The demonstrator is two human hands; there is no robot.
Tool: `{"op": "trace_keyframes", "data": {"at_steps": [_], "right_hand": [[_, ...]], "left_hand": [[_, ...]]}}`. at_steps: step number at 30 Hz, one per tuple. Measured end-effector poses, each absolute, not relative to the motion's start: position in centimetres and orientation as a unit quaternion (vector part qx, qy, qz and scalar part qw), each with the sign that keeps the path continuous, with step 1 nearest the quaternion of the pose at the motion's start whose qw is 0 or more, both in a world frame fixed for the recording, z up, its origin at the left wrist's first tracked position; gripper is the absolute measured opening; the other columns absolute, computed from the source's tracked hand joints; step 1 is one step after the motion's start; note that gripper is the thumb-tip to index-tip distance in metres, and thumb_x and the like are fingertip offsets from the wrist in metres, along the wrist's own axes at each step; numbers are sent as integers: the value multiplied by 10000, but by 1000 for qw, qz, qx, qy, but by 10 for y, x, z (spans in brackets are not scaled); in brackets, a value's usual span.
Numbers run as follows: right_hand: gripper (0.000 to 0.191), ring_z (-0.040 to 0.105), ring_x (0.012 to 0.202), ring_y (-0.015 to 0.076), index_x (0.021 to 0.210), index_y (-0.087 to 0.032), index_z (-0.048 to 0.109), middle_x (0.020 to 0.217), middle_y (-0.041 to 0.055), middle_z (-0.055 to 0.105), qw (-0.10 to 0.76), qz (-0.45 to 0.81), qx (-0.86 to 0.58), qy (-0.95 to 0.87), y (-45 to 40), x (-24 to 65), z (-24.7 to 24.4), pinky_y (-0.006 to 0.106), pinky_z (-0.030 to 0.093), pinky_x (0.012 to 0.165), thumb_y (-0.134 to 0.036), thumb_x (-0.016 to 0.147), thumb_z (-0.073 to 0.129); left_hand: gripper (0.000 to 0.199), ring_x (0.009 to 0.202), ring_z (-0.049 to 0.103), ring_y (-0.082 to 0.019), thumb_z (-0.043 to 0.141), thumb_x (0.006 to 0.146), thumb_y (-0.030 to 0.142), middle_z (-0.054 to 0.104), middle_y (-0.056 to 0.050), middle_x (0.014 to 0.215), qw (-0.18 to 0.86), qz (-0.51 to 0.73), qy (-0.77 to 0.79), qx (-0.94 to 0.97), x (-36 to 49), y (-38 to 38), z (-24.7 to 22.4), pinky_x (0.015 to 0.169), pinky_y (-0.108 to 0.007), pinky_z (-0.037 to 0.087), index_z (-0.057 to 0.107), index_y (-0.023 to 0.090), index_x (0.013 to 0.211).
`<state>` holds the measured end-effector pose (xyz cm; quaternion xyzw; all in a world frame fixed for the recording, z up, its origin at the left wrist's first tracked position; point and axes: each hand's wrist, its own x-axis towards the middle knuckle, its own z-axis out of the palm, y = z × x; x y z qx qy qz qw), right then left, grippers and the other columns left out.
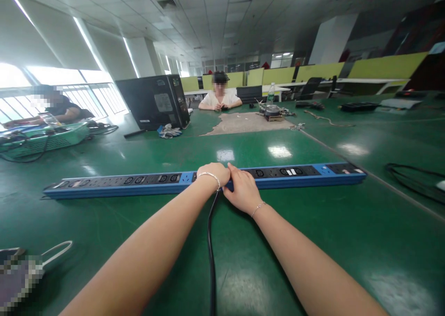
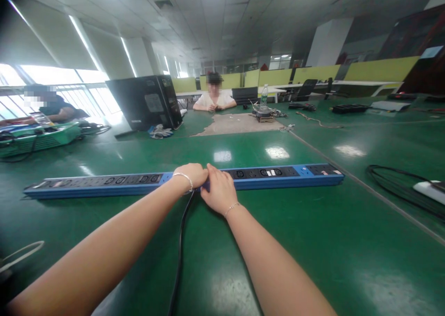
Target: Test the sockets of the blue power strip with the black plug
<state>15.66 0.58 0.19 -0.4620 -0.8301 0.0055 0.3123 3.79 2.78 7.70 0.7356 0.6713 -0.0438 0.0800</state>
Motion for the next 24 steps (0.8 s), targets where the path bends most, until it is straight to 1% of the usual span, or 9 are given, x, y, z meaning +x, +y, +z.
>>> {"op": "trace_keyframes", "data": {"at_steps": [3,6,8,10,12,15,18,20,24], "right_hand": [[627,487,1185,178,1391,-177,335,1356,71,496,324,20,-451,-832,5,155,3,345,313,1018,-316,801,492],[536,494,1184,162,1365,-250,375,1333,34,524,311,11,-438,-843,5,156,4,356,314,1009,-337,847,475],[466,496,1183,164,1319,-262,433,1321,29,536,312,-3,-441,-842,7,156,2,360,324,995,-361,865,469],[415,523,1149,172,1262,-243,492,1279,39,571,323,-18,-443,-836,9,153,1,349,345,968,-378,869,475],[389,559,1085,186,1204,-200,537,1216,63,611,337,-42,-441,-831,12,147,-1,332,366,933,-386,866,485],[328,595,970,202,1111,-151,579,1101,87,656,350,-100,-454,-813,14,136,0,318,380,873,-344,867,477],[240,600,840,193,1007,-147,601,953,81,671,329,-145,-479,-801,16,127,2,309,384,804,-268,863,451],[211,588,776,183,963,-149,600,890,72,655,310,-155,-493,-798,17,124,4,303,385,768,-244,857,443],[207,577,800,175,950,-157,598,882,63,633,289,-160,-481,-812,20,123,8,294,384,795,-226,860,425]], "left_hand": [[455,1017,617,-240,255,900,386,660,-149,1091,64,-19,655,753,25,23,76,847,-335,457,635,169,1024],[460,1032,593,-237,209,922,383,649,-129,1093,29,22,641,767,8,12,64,884,-352,430,612,175,999],[459,1065,557,-247,203,931,412,633,-125,1091,-52,100,634,765,-4,5,48,911,-378,404,592,173,982],[374,1065,546,-239,321,910,435,618,-102,1124,-103,161,610,769,-15,1,30,913,-368,400,561,179,1041],[384,1067,542,-244,408,882,445,616,-98,1139,-122,178,590,778,-21,1,16,937,-375,384,533,164,1112],[392,1061,547,-248,423,880,423,619,-101,1141,-129,181,568,793,-25,3,6,940,-387,378,526,154,1145],[415,1061,549,-251,393,889,428,618,-107,1152,-130,184,559,798,-25,4,7,938,-396,380,530,145,1159],[452,1084,537,-258,429,867,440,604,-115,1184,-130,182,553,803,-26,4,8,957,-399,371,520,132,1186],[552,1130,509,-270,517,808,460,582,-122,1229,-125,179,548,807,-27,2,6,993,-403,351,493,109,1233]]}}
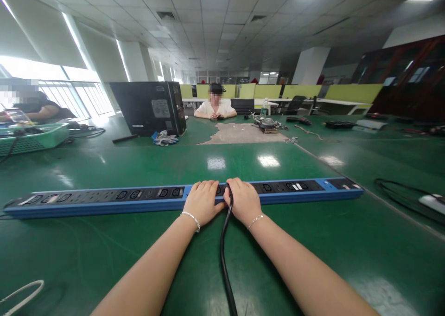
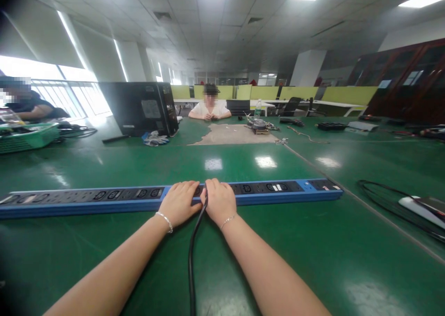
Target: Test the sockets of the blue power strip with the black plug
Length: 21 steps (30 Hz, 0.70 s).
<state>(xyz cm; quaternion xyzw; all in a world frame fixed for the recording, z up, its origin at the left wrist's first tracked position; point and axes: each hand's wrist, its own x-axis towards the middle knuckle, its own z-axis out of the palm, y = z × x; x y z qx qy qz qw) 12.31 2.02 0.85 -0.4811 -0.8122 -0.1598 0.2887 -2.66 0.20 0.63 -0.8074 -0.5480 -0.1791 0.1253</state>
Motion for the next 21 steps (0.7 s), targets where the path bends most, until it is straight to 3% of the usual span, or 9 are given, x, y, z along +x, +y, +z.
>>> {"op": "trace_keyframes", "data": {"at_steps": [21], "right_hand": [[249,584,882,174,1010,-156,603,932,64,641,278,-125,-480,-822,23,125,11,302,390,896,-228,877,405]], "left_hand": [[535,1133,513,-261,539,803,456,584,-115,1232,128,-200,-554,-798,-26,3,0,995,-399,355,503,130,1225]]}}
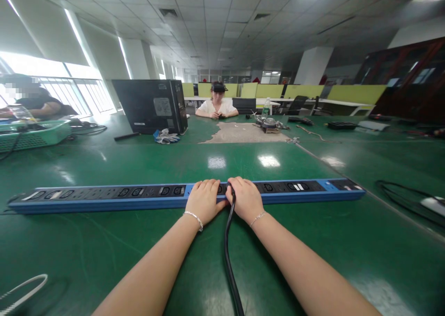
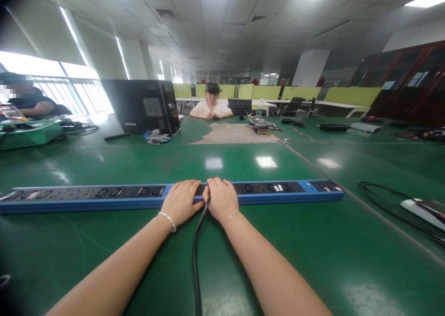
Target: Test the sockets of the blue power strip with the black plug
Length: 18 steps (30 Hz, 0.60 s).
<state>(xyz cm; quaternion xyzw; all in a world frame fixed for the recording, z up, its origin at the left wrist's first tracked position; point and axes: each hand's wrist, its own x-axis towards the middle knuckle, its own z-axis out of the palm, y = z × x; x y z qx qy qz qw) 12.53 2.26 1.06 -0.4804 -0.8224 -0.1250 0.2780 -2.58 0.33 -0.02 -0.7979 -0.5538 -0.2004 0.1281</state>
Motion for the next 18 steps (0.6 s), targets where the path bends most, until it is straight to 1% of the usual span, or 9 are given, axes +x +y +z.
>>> {"op": "trace_keyframes", "data": {"at_steps": [3,8,13,18], "right_hand": [[242,587,865,177,1001,-158,605,920,60,638,293,-117,-486,-815,22,125,7,296,412,863,-228,874,410],[263,591,883,178,1060,-155,583,989,71,636,328,-110,-494,-798,18,124,-1,291,430,847,-230,883,404],[252,598,882,173,1045,-163,591,970,67,641,327,-104,-504,-793,17,122,3,289,431,847,-232,881,412],[229,605,857,168,978,-185,618,929,55,651,319,-80,-523,-786,19,119,9,285,434,836,-241,879,420]], "left_hand": [[522,1131,514,-260,534,806,446,590,-117,1223,128,-204,-555,-797,-25,3,0,994,-399,356,508,127,1218],[508,1136,514,-259,544,800,426,589,-117,1223,128,-208,-556,-795,-25,3,0,996,-401,357,508,139,1218],[506,1138,517,-256,548,796,413,589,-124,1222,128,-210,-555,-795,-26,4,-1,1002,-400,361,511,136,1218],[490,1160,515,-255,545,796,372,582,-134,1238,128,-210,-557,-794,-24,2,-1,1021,-389,363,512,118,1213]]}}
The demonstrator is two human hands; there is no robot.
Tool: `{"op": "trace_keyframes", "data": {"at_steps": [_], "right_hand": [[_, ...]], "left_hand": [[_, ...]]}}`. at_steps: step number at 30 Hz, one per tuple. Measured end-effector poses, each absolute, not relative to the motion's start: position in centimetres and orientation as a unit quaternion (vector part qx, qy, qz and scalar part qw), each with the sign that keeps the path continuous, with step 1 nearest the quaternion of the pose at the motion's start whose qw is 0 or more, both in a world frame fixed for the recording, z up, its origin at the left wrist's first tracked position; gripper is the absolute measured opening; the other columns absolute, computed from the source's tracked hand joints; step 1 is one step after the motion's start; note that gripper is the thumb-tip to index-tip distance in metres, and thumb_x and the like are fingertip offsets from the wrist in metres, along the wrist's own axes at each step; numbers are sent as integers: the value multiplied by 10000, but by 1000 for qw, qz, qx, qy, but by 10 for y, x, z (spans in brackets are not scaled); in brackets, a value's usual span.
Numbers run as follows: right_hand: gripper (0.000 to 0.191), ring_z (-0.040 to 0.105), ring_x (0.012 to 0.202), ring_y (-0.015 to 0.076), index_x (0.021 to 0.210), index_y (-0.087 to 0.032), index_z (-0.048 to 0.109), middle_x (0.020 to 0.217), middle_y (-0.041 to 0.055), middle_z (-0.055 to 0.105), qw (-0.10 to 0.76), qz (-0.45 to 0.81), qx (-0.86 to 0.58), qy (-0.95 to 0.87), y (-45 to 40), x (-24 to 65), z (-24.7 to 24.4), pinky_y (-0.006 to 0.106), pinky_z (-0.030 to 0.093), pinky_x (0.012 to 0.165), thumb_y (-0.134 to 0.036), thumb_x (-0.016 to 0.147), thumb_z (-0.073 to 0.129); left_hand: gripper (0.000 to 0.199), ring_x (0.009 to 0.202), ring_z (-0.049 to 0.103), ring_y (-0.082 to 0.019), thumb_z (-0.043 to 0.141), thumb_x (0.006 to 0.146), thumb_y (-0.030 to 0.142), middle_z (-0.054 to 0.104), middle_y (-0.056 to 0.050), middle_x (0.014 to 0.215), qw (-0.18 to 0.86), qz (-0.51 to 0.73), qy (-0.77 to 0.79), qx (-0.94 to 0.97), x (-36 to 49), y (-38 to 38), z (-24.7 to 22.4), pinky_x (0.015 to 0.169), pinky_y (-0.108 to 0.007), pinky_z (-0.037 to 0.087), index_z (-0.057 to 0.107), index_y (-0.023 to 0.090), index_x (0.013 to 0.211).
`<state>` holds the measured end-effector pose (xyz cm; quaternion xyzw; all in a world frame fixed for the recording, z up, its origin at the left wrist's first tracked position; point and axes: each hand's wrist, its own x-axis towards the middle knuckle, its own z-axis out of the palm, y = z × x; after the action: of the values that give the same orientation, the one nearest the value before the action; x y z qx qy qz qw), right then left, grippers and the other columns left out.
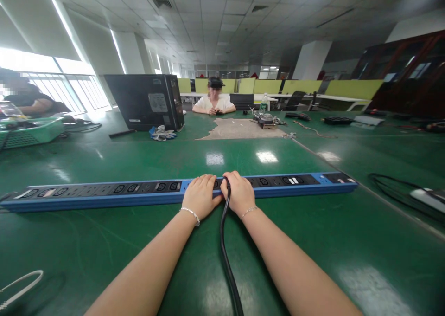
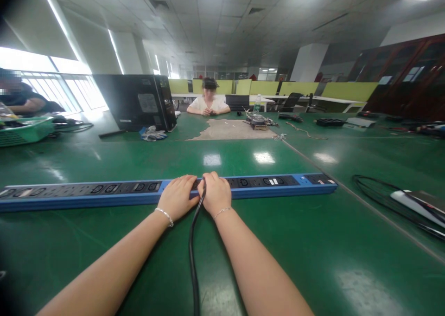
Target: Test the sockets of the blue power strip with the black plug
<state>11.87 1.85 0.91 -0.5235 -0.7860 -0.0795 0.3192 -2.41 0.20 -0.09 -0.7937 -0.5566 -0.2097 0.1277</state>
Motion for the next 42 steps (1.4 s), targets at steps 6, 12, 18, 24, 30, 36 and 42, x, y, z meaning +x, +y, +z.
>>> {"op": "trace_keyframes", "data": {"at_steps": [6,12,18,24,30,36,42], "right_hand": [[299,601,991,166,1107,-174,594,1062,73,670,363,-63,-531,-763,19,116,0,303,401,917,-274,887,420],[332,564,1112,192,1135,-168,597,1114,67,668,360,-29,-555,-750,18,112,-1,363,339,998,-281,884,411],[359,581,1080,202,1146,-131,592,1094,111,670,364,-34,-569,-737,16,112,1,360,363,979,-301,874,430],[334,584,1080,209,1066,-124,632,1062,118,681,365,-33,-585,-724,17,111,2,354,363,973,-317,864,448],[252,617,1001,174,996,-155,620,1027,86,692,391,-25,-579,-715,18,109,-1,354,322,981,-292,872,449],[250,615,997,177,997,-148,610,1031,85,689,408,-29,-571,-712,19,110,-5,346,293,985,-293,874,448],[251,623,965,163,998,-158,608,1008,74,695,425,-45,-566,-705,20,110,-10,339,288,986,-296,882,434]], "left_hand": [[492,1224,475,-263,518,810,347,551,-131,1292,127,-204,-566,-789,-23,0,-3,1045,-397,351,500,102,1236],[500,1220,479,-262,511,807,345,555,-130,1290,133,-207,-562,-789,-24,1,-5,1051,-392,347,506,87,1236],[482,1202,495,-261,520,803,341,570,-134,1269,137,-213,-559,-790,-23,0,-4,1038,-396,361,517,101,1221],[484,1193,499,-266,531,795,356,573,-134,1261,136,-219,-557,-790,-23,0,-3,1028,-397,373,519,113,1214],[471,1171,514,-273,535,778,371,588,-127,1236,128,-234,-565,-781,-21,1,-3,1007,-412,387,536,137,1187],[451,1157,519,-269,526,778,354,599,-132,1212,127,-252,-563,-776,-19,1,-4,1002,-402,382,544,124,1165],[439,1152,522,-269,529,776,354,603,-129,1200,122,-263,-561,-776,-18,1,-4,993,-405,383,544,140,1158]]}}
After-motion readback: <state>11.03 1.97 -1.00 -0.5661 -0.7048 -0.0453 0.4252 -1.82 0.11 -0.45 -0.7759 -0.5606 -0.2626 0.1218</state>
